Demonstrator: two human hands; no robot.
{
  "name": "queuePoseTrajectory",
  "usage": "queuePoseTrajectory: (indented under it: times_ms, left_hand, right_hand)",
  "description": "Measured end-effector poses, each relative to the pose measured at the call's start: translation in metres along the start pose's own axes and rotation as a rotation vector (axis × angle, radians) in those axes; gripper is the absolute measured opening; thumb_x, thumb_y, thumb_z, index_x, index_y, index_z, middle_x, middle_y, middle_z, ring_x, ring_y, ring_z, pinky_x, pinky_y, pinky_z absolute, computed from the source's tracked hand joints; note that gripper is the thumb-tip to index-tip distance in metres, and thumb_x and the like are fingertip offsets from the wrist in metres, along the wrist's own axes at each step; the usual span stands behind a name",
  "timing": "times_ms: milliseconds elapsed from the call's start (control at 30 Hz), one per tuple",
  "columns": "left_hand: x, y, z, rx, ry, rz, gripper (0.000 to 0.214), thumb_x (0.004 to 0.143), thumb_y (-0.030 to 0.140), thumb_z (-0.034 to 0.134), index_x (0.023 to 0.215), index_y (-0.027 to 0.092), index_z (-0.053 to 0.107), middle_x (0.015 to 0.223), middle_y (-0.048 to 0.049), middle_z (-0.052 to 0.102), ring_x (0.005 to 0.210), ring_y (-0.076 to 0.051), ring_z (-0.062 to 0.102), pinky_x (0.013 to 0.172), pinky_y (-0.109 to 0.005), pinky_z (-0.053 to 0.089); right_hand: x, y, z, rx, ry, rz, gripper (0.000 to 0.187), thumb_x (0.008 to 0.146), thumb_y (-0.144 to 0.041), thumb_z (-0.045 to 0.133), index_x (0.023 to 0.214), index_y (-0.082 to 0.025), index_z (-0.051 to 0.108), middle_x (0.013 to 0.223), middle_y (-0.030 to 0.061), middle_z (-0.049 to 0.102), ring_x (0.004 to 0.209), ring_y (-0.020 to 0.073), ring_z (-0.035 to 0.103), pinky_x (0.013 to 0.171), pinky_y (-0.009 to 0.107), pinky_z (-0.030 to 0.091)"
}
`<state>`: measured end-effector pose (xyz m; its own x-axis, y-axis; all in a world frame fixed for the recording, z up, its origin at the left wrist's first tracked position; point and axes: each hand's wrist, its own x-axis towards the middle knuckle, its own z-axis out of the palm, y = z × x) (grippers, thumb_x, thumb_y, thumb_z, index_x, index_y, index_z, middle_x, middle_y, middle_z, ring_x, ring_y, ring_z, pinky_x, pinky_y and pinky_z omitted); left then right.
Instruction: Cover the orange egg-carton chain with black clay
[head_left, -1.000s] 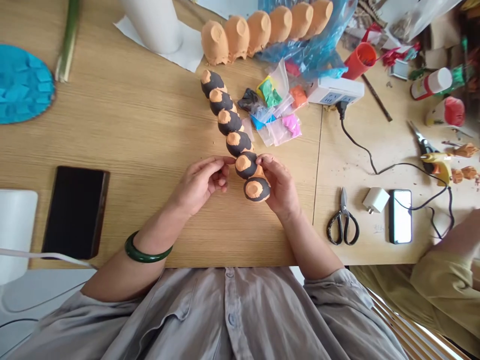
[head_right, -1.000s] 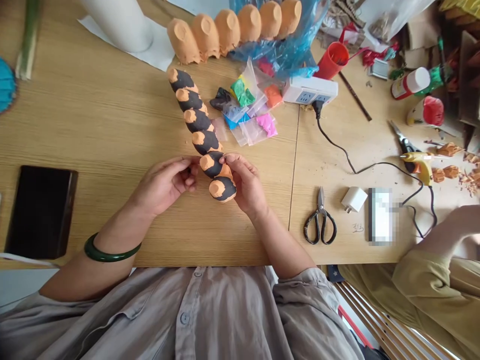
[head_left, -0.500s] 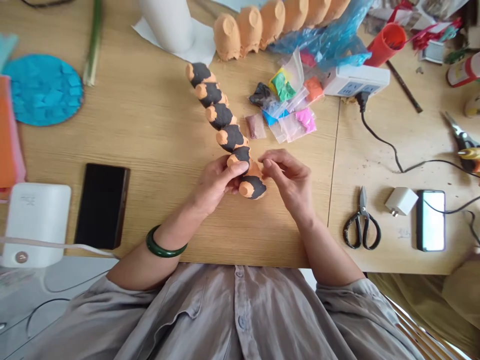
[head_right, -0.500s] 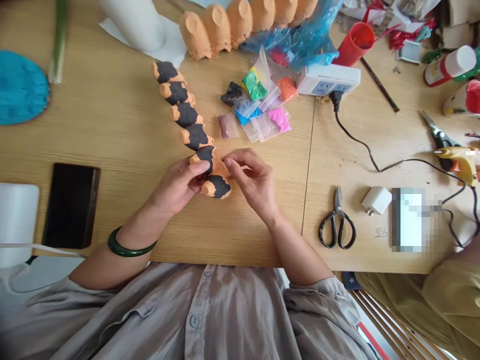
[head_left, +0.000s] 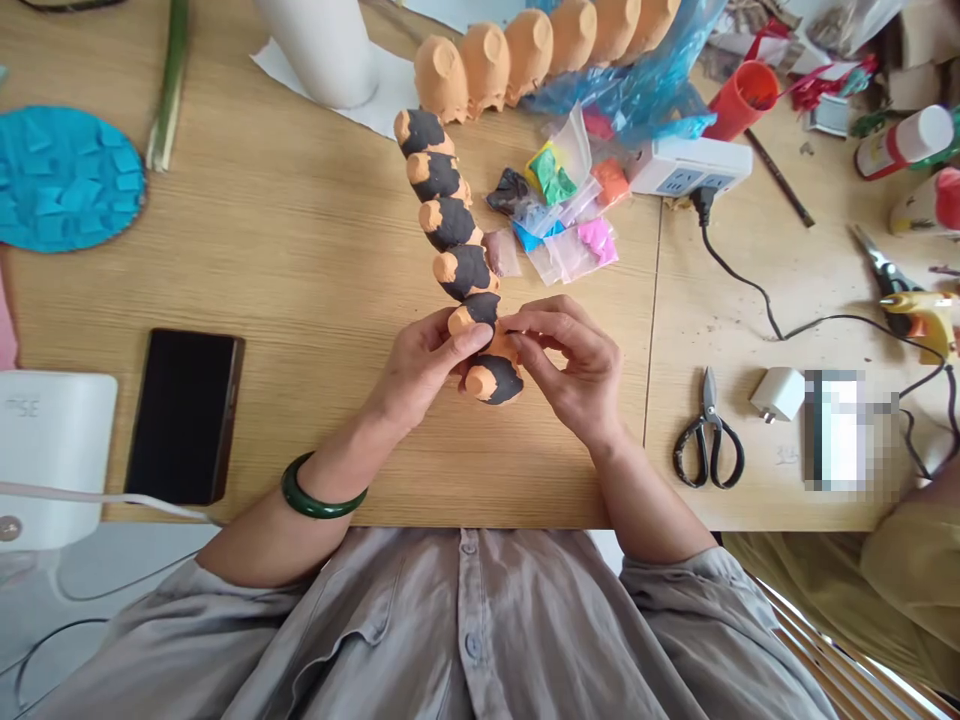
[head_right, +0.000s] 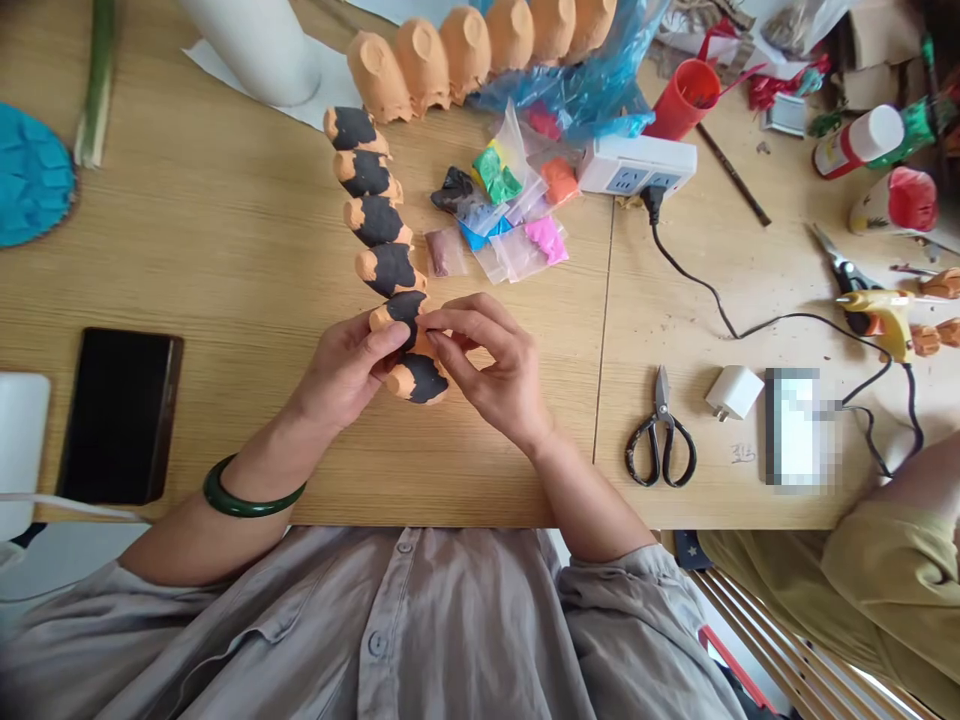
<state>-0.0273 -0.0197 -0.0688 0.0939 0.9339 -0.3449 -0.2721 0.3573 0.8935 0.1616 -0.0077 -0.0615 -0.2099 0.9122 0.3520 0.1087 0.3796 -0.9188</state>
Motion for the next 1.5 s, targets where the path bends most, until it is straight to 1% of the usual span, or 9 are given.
queuePoseTrajectory:
  times_ms: [100,367,533,667,867,967,1067,1200,1500]
  left_hand:
    - [0.0,-0.001,0.0,-0.024,-0.017,-0.002,0.054,0.078,0.065,0.094,0.095,0.017,0.079,0.082,-0.0018,0.074,0.065,-0.013,0.068,0.057,-0.023,0.054]
    - [-0.001,-0.001,0.0,-0.035,-0.04,-0.026,0.054,0.077,0.064,0.095,0.098,0.017,0.079,0.085,-0.0018,0.075,0.072,-0.014,0.072,0.062,-0.023,0.058]
    - [-0.001,0.001,0.0,0.002,-0.046,-0.034,0.051,0.081,0.064,0.092,0.098,0.017,0.08,0.091,-0.0043,0.078,0.081,-0.018,0.076,0.069,-0.025,0.061]
    - [-0.001,0.001,-0.001,-0.003,-0.049,-0.04,0.05,0.08,0.063,0.092,0.095,0.017,0.08,0.087,-0.0032,0.077,0.079,-0.018,0.076,0.067,-0.025,0.061]
    - [-0.002,0.0,0.001,-0.053,-0.07,-0.024,0.048,0.076,0.055,0.098,0.104,0.019,0.084,0.098,-0.0041,0.082,0.088,-0.018,0.077,0.078,-0.025,0.063]
    - [-0.004,0.001,0.0,-0.004,-0.061,-0.023,0.045,0.08,0.054,0.095,0.103,0.018,0.084,0.099,-0.0051,0.082,0.087,-0.019,0.077,0.079,-0.027,0.063]
    - [-0.006,0.001,0.0,0.065,-0.026,0.012,0.046,0.079,0.054,0.095,0.103,0.017,0.084,0.099,-0.0056,0.083,0.089,-0.02,0.077,0.08,-0.027,0.063]
    - [-0.005,-0.001,-0.002,0.127,0.023,0.056,0.047,0.078,0.053,0.095,0.106,0.017,0.084,0.103,-0.0067,0.084,0.096,-0.024,0.08,0.081,-0.029,0.065]
    - [-0.004,0.002,-0.005,0.104,-0.084,-0.054,0.048,0.075,0.052,0.097,0.106,0.016,0.086,0.1,-0.008,0.085,0.086,-0.025,0.081,0.075,-0.031,0.066]
  right_hand:
    - [0.0,0.0,0.0,-0.001,-0.01,-0.008,0.013,0.104,-0.031,0.077,0.111,-0.027,0.087,0.102,0.0033,0.076,0.093,0.0145,0.072,0.077,0.028,0.063]
    - [0.003,0.004,0.0,0.151,-0.071,0.328,0.032,0.092,-0.061,0.085,0.101,-0.031,0.09,0.103,0.0059,0.073,0.094,0.0205,0.069,0.077,0.034,0.064]
    - [0.005,0.0,0.003,0.277,-0.047,0.398,0.031,0.088,-0.057,0.09,0.099,-0.028,0.084,0.094,0.0021,0.068,0.088,0.0177,0.064,0.079,0.033,0.064]
    - [0.005,-0.001,0.002,0.222,-0.046,0.321,0.033,0.09,-0.057,0.088,0.094,-0.025,0.08,0.099,0.0023,0.071,0.092,0.0162,0.064,0.081,0.031,0.061]
    - [0.003,-0.001,0.0,0.255,-0.094,0.252,0.016,0.101,-0.045,0.08,0.102,-0.03,0.085,0.109,0.0041,0.078,0.102,0.0193,0.072,0.086,0.033,0.064]
    - [0.003,-0.004,0.002,0.313,-0.057,0.331,0.019,0.099,-0.047,0.081,0.107,-0.029,0.084,0.111,0.0028,0.081,0.099,0.0175,0.074,0.084,0.031,0.066]
    - [0.005,-0.007,0.004,0.343,-0.025,0.484,0.033,0.093,-0.056,0.085,0.095,-0.023,0.081,0.1,0.0025,0.082,0.085,0.0146,0.074,0.076,0.028,0.066]
    - [0.007,-0.006,0.003,0.413,-0.076,0.584,0.038,0.09,-0.06,0.086,0.093,-0.022,0.084,0.088,0.0009,0.08,0.077,0.0132,0.072,0.071,0.026,0.065]
    - [0.01,0.002,0.0,0.594,-0.207,0.708,0.041,0.073,-0.054,0.1,0.09,-0.021,0.084,0.084,-0.0003,0.081,0.07,0.0114,0.073,0.068,0.025,0.066]
